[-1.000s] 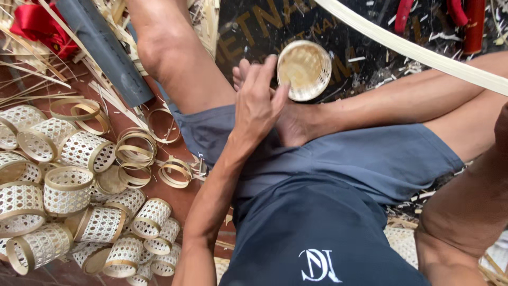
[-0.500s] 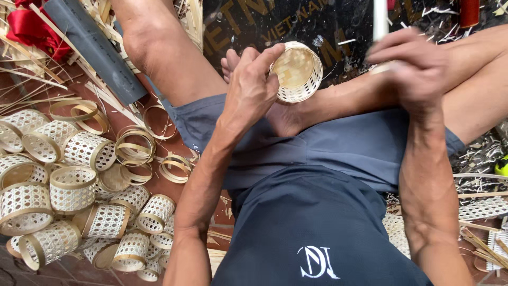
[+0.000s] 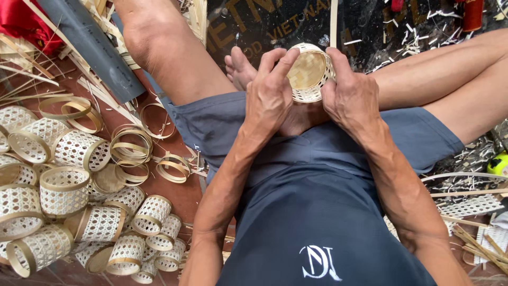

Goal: The person sits on the floor assembling woven bamboo baskets, fitting the woven basket body into bamboo rim rings and pressing the rims into place using a gray plastic pipe as a form. They use pliers to trim bamboo strips and fit the strips around the basket rims by hand.

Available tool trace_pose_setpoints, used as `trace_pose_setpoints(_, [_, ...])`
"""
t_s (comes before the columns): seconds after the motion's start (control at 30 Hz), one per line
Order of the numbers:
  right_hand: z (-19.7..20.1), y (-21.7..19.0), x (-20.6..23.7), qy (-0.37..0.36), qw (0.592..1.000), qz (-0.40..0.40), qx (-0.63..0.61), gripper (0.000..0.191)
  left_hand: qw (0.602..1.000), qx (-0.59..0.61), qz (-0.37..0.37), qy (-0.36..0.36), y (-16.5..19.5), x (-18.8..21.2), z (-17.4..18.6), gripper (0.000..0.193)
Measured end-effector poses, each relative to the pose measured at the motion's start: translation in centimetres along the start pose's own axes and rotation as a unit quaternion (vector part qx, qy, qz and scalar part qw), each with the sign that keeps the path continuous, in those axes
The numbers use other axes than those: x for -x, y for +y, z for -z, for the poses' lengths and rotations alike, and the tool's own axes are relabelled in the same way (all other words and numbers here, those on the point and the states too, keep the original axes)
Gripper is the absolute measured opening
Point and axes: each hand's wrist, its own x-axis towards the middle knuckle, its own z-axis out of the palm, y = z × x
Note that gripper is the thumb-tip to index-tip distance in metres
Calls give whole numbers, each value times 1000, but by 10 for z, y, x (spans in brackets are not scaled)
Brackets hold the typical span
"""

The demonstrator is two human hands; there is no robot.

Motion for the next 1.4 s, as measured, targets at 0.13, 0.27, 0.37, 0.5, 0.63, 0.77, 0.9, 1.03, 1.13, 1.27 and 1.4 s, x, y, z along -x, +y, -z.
trace_pose_setpoints(0.13, [9,0,-4,-9,1000,0,-4,53,998,46,-31,-1,-4,-2,9,57])
trace_pose_setpoints(0.27, [22,-1,-8,-7,998,65,-12,64,993,78,-72,-51,-10,-8,16,64])
trace_pose_setpoints(0.37, [22,3,-12,5,992,98,-85,49,988,100,-92,-77,-11,-14,16,64])
trace_pose_setpoints(0.5, [21,21,-18,-12,987,95,-132,44,987,105,-77,-96,-9,-21,23,61])
trace_pose_setpoints(0.63, [31,53,-24,13,983,89,-158,27,992,67,1,-106,-10,-36,45,50])
trace_pose_setpoints(0.77, [4,62,-25,30,990,61,120,30,994,-9,-108,-5,-13,-49,57,37])
trace_pose_setpoints(0.9, [-28,58,-20,-46,980,9,192,30,995,-16,-100,-24,-19,-55,62,34])
trace_pose_setpoints(1.03, [-2,54,-5,86,984,-52,-146,16,978,192,79,-19,-24,-53,74,35])
trace_pose_setpoints(1.13, [36,43,15,36,947,40,-318,24,871,480,96,-32,-21,-42,80,40])
trace_pose_setpoints(1.27, [72,28,20,-75,935,213,-274,29,758,645,88,34,-13,-24,78,39])
trace_pose_setpoints(1.4, [77,31,17,-80,843,35,-531,12,679,733,29,18,-4,-15,74,29])
